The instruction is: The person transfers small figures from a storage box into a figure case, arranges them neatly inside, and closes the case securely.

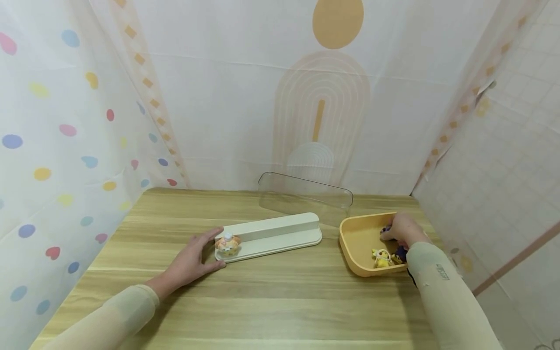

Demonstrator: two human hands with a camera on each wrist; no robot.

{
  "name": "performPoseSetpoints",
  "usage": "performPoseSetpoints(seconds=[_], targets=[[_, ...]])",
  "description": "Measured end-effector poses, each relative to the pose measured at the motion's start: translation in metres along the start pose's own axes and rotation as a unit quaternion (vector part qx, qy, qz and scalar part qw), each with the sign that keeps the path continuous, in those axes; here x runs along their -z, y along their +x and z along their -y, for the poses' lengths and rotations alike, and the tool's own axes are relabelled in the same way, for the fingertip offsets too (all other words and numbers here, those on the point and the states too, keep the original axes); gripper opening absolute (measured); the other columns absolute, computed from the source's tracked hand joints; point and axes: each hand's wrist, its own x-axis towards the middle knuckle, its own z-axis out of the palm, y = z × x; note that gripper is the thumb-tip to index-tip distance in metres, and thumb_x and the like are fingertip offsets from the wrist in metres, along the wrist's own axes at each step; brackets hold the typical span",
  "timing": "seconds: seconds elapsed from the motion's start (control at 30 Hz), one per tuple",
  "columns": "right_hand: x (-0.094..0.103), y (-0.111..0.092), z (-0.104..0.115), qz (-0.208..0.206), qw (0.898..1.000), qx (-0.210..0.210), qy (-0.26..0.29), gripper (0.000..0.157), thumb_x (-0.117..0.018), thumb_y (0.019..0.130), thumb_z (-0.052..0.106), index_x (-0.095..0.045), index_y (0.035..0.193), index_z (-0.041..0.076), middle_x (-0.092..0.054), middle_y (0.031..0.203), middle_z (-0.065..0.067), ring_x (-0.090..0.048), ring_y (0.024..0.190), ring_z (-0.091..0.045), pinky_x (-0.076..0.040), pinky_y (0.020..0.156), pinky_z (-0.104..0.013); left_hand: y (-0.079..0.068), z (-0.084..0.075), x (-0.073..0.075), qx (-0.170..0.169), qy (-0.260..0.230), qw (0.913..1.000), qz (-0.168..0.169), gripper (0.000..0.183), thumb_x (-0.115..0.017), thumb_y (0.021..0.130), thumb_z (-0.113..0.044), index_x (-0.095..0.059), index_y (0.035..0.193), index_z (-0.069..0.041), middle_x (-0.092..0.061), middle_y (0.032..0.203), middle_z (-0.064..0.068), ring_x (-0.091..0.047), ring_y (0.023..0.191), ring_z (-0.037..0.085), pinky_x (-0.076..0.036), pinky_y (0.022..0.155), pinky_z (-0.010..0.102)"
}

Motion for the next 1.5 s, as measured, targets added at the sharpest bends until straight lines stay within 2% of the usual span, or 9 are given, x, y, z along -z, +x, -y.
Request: performPoseSetpoints(seconds=[0.1,0.27,0.63,0.77,0.87,1.03,1.2,1.3,1.5], targets=[[-0.004,0.002,-0.003,-0.014,0.999,0.038,0.000,0.029,-0.088,0.084,0.006,-0.067,0.099,-0.006,-0.064,0.084,-0.009,-0.055,0.065,-0.016,-0.049,0.058,-0.029,0.000,0.000,0.001,0.010,-0.004,0.9999,0.010,0.097,-0.093,0.084,-0.037,-0.041,0.164,-0.021,-0.056,0.159,0.016,-0.054,0.147,0.043,-0.025,0.123,0.079],[-0.008,0.001,-0.003,-0.036,0.996,0.079,-0.035,0.037,-0.091,0.079,0.006,-0.070,0.106,-0.007,-0.073,0.101,-0.021,-0.064,0.086,-0.025,-0.054,0.074,-0.034,0.002,0.000,0.002,0.020,-0.006,0.9995,0.023,0.097,-0.093,0.085,-0.038,-0.039,0.164,-0.022,-0.055,0.161,0.015,-0.052,0.149,0.041,-0.024,0.125,0.077],[-0.011,0.000,0.003,-0.044,0.986,0.127,-0.097,0.032,-0.091,0.078,0.009,-0.070,0.100,0.000,-0.074,0.095,-0.013,-0.063,0.083,-0.022,-0.054,0.077,-0.038,0.002,0.000,0.001,0.019,-0.009,0.9995,0.025,0.098,-0.092,0.085,-0.038,-0.038,0.165,-0.022,-0.054,0.161,0.014,-0.053,0.148,0.041,-0.024,0.126,0.076],[-0.011,0.000,0.005,-0.044,0.981,0.159,-0.104,0.028,-0.091,0.079,0.007,-0.079,0.104,0.001,-0.079,0.104,-0.016,-0.072,0.094,-0.030,-0.060,0.087,-0.049,0.002,0.000,0.001,0.017,-0.009,0.9996,0.023,0.098,-0.093,0.085,-0.039,-0.038,0.165,-0.023,-0.055,0.161,0.014,-0.054,0.148,0.040,-0.025,0.125,0.076],[-0.011,-0.002,0.006,-0.030,0.978,0.183,-0.096,0.034,-0.090,0.079,0.002,-0.081,0.112,0.003,-0.080,0.115,-0.018,-0.073,0.106,-0.039,-0.060,0.094,-0.056,0.001,0.000,0.001,0.016,-0.008,0.9996,0.022,0.098,-0.093,0.085,-0.039,-0.039,0.165,-0.023,-0.055,0.160,0.013,-0.054,0.147,0.039,-0.026,0.125,0.075],[-0.010,-0.005,0.007,-0.016,0.983,0.173,-0.064,0.046,-0.091,0.085,0.018,-0.074,0.125,0.001,-0.075,0.126,-0.023,-0.069,0.118,-0.046,-0.057,0.100,-0.061,0.001,0.001,0.001,0.016,-0.008,0.9996,0.024,0.098,-0.092,0.085,-0.039,-0.038,0.165,-0.023,-0.055,0.161,0.013,-0.053,0.148,0.038,-0.026,0.125,0.076],[-0.014,-0.008,0.016,-0.056,0.978,0.156,-0.125,0.053,-0.087,0.090,0.040,-0.073,0.125,0.004,-0.077,0.110,-0.015,-0.073,0.101,-0.034,-0.060,0.090,-0.055,0.001,0.000,0.002,0.018,-0.009,0.9995,0.024,0.097,-0.092,0.085,-0.039,-0.039,0.165,-0.022,-0.055,0.161,0.014,-0.053,0.148,0.040,-0.025,0.125,0.076],[-0.019,-0.008,0.022,-0.078,0.973,0.145,-0.161,0.048,-0.086,0.089,0.040,-0.074,0.120,0.006,-0.077,0.102,-0.011,-0.071,0.091,-0.027,-0.059,0.083,-0.052,0.001,0.000,0.003,0.019,-0.005,0.9996,0.021,0.097,-0.092,0.085,-0.039,-0.039,0.165,-0.023,-0.055,0.161,0.014,-0.054,0.147,0.041,-0.026,0.125,0.076],[-0.029,-0.006,0.025,-0.086,0.971,0.130,-0.180,0.033,-0.084,0.093,0.031,-0.075,0.114,0.007,-0.079,0.111,-0.015,-0.074,0.095,-0.030,-0.060,0.084,-0.055,0.001,0.001,0.001,0.007,-0.001,0.9999,0.014,0.096,-0.093,0.085,-0.038,-0.041,0.164,-0.021,-0.058,0.158,0.015,-0.057,0.144,0.042,-0.029,0.123,0.076]])
